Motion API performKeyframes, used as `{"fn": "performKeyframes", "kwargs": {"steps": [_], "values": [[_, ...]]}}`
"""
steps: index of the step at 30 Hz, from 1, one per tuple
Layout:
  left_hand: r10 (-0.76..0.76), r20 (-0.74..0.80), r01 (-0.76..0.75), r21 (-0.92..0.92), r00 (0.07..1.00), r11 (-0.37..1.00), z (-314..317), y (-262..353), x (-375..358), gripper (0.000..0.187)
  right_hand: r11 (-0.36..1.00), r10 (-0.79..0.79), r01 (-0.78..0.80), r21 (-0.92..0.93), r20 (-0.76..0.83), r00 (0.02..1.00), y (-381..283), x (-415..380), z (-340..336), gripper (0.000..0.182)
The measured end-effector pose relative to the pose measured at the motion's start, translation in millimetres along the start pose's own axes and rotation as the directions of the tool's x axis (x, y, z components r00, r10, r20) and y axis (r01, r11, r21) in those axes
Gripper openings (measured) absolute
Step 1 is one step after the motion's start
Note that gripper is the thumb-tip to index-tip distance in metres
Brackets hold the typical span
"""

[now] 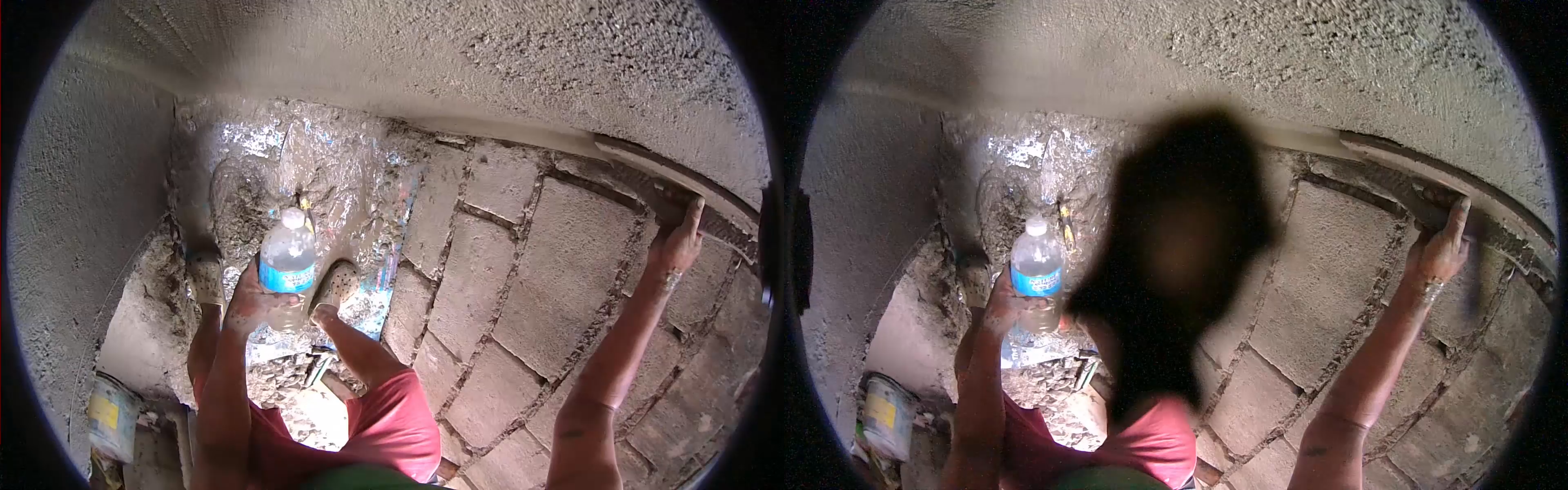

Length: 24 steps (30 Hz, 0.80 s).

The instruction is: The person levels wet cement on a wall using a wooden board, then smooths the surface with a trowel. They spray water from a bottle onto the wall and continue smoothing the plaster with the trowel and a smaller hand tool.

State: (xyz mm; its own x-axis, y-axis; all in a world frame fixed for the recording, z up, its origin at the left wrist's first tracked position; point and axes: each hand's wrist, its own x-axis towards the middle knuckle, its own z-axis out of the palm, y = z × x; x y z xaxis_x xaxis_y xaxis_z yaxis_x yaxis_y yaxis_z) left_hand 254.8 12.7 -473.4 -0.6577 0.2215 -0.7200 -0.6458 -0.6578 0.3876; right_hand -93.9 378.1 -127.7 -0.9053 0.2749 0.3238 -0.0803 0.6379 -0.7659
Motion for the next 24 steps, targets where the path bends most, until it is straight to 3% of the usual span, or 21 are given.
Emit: {"fn": "performKeyframes", "kwargs": {"steps": [1,4,6,7,8,9,10,11,12,13,14,15,17,18,19,21,22,24], "values": [[0.000,-0.002,0.000,-0.001,1.000,1.000,-4,-1,-1,0.080,0.891,-0.184,0.141,-0.432,-0.060,0.981,13,-1,1,0.054],[0.042,-0.024,-0.039,0.120,0.999,0.992,-18,-6,-1,0.083,0.995,-0.098,0.104,0.007,-0.286,0.953,77,-24,58,0.054],[0.056,-0.091,-0.023,0.331,0.994,0.943,-21,-1,-6,0.088,0.990,-0.089,0.037,-0.133,-0.411,0.907,129,-60,110,0.056],[0.056,-0.097,-0.021,0.331,0.994,0.944,-24,1,-9,0.088,0.948,0.101,-0.212,-0.237,-0.409,0.907,163,-77,131,0.055],[0.102,-0.087,-0.049,0.475,0.991,0.879,-26,3,-9,0.090,0.976,0.137,-0.182,-0.123,-0.304,0.943,183,-108,165,0.071],[0.143,-0.067,-0.074,0.606,0.987,0.792,-26,3,-10,0.093,0.904,0.294,-0.350,-0.245,-0.237,0.926,223,-118,181,0.067],[0.100,-0.119,-0.021,0.537,0.988,0.844,-25,3,-13,0.094,0.792,0.442,-0.469,-0.391,-0.164,0.882,262,-129,197,0.063],[0.023,-0.183,0.042,0.342,0.983,0.939,-13,11,-17,0.094,0.868,0.445,-0.453,-0.205,-0.083,0.891,285,-150,222,0.065],[0.028,-0.180,0.031,0.315,0.983,0.949,-17,2,-18,0.094,0.895,0.446,-0.446,-0.006,-0.002,0.895,308,-171,246,0.067],[0.028,-0.178,0.025,0.288,0.984,0.957,-19,-4,-17,0.094,0.932,0.298,-0.279,-0.230,0.052,0.953,363,-178,252,0.072],[-0.078,-0.235,0.123,0.184,0.969,0.975,-5,9,-19,0.095,0.733,0.562,-0.452,-0.508,0.078,0.823,430,-166,255,0.072],[-0.087,-0.221,0.129,0.181,0.971,0.975,-5,6,-14,0.095,0.727,0.560,-0.452,-0.517,0.065,0.826,434,-163,252,0.072],[0.014,-0.146,0.024,0.256,0.989,0.966,-5,0,-14,0.096,0.805,0.557,-0.503,-0.314,0.111,0.823,414,-165,247,0.052],[0.020,-0.106,0.005,0.228,0.994,0.974,-6,-5,-12,0.096,0.897,0.411,-0.436,0.070,0.231,0.882,357,-165,241,0.043],[0.062,-0.069,-0.038,0.302,0.996,0.953,-7,-9,-9,0.093,0.835,0.549,-0.548,-0.050,0.138,0.824,346,-145,226,0.041],[0.039,-0.085,-0.015,0.261,0.996,0.965,11,3,-8,0.090,0.877,0.480,-0.481,-0.005,0.095,0.872,287,-114,180,0.045],[0.019,-0.043,-0.004,0.330,0.999,0.944,12,8,-4,0.085,0.892,0.452,-0.453,-0.005,0.072,0.889,244,-102,154,0.046],[0.050,0.049,-0.058,0.177,0.998,0.982,12,-2,1,0.078,0.960,0.262,-0.253,-0.122,0.067,0.963,122,-59,80,0.050]]}}
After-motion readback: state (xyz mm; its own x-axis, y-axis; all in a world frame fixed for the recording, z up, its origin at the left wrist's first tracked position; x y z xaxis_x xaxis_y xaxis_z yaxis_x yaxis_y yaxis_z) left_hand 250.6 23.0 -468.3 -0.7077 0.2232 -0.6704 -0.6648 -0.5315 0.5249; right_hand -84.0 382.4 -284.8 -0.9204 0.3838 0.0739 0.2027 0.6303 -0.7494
